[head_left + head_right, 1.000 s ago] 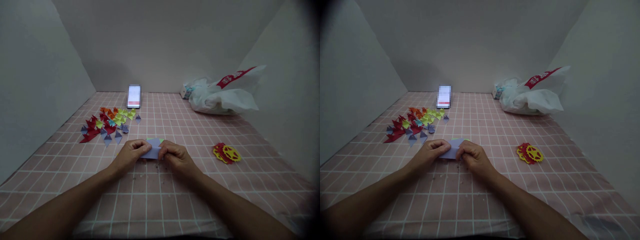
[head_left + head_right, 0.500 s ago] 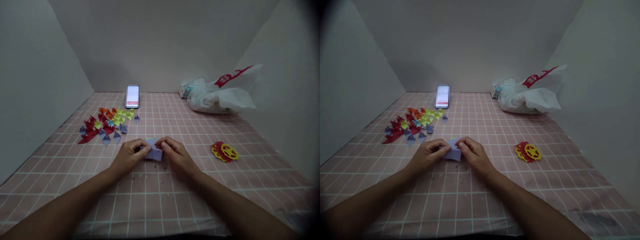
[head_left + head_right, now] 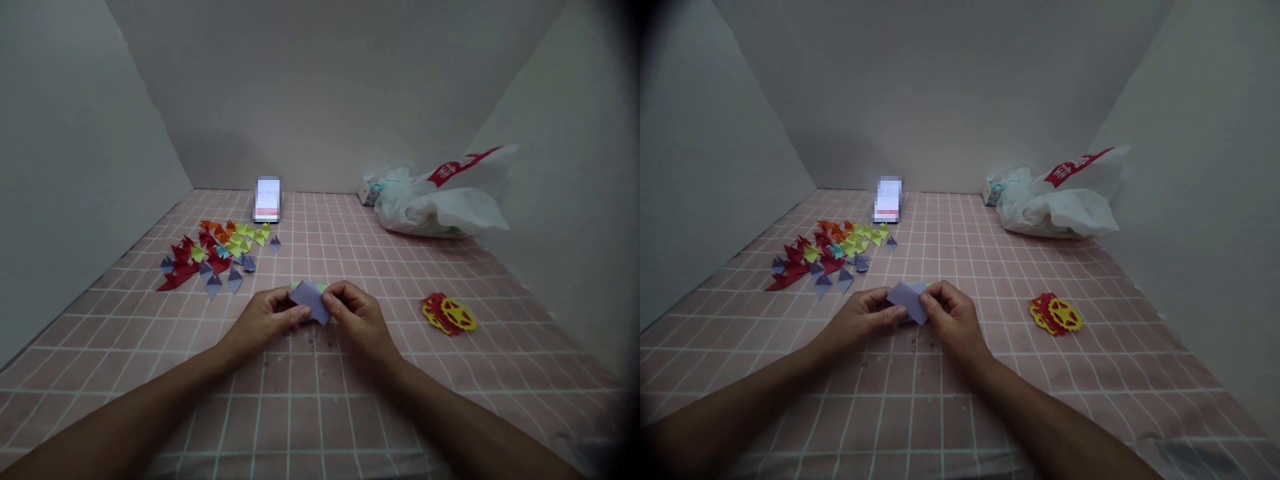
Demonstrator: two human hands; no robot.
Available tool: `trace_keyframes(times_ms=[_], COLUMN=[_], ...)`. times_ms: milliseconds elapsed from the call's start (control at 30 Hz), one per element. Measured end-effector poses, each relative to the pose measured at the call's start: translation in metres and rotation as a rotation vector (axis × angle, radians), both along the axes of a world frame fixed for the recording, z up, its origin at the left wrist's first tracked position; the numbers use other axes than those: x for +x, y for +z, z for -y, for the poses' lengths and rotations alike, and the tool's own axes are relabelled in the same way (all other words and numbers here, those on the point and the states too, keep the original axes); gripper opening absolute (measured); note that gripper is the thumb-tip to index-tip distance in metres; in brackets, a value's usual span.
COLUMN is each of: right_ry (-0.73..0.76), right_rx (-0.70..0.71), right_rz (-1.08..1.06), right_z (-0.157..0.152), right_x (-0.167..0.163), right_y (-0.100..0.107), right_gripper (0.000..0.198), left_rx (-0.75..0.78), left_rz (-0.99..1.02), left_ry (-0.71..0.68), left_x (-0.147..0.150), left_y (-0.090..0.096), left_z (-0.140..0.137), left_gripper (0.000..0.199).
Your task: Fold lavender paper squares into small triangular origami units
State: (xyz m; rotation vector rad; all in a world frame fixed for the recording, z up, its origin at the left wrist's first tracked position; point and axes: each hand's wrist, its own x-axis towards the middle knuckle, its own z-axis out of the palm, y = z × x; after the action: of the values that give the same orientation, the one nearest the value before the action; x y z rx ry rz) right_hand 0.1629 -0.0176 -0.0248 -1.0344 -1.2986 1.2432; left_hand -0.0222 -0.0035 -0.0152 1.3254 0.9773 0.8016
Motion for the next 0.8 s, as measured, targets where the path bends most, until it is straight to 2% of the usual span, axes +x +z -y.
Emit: trace_keyframes(times_ms=[100, 267, 433, 567, 800], right_ry=[0.083, 0.193, 0.191, 0.192, 0.176], right_rx=[-0.102, -0.177, -0.207, -0.254, -0.226], right_rz=[-0.093, -0.088, -0.169, -0.148, -0.079], right_z=[0.0031, 0.0045, 0.0013, 0.0018, 0.0033], right_x=[-0.0029, -0.0047, -0.0048, -0.0051, -0.0034], right_y=[-0.0005, -0.0027, -0.0054, -0.0078, -0.0093], right_gripper=[0.019, 0.021, 0.026, 0.028, 0.028], left_rx=[0.059, 0.195, 0.235, 0.239, 0.281], left_rz=[-0.017, -0.04, -0.081, -0.059, -0.095], left_ry=[0.047, 0.11, 0.064, 0.071, 0.083], left_x=[-0.0012, -0.0035, -0.0031, -0.0024, -0.0017], left_y=[0.002, 0.0045, 0.0061, 0.0078, 0.0087], left_z=[0.0015, 0.001, 0.0025, 0.0037, 0.0052], left_gripper=[0.024, 0.021, 0.019, 0.017, 0.017])
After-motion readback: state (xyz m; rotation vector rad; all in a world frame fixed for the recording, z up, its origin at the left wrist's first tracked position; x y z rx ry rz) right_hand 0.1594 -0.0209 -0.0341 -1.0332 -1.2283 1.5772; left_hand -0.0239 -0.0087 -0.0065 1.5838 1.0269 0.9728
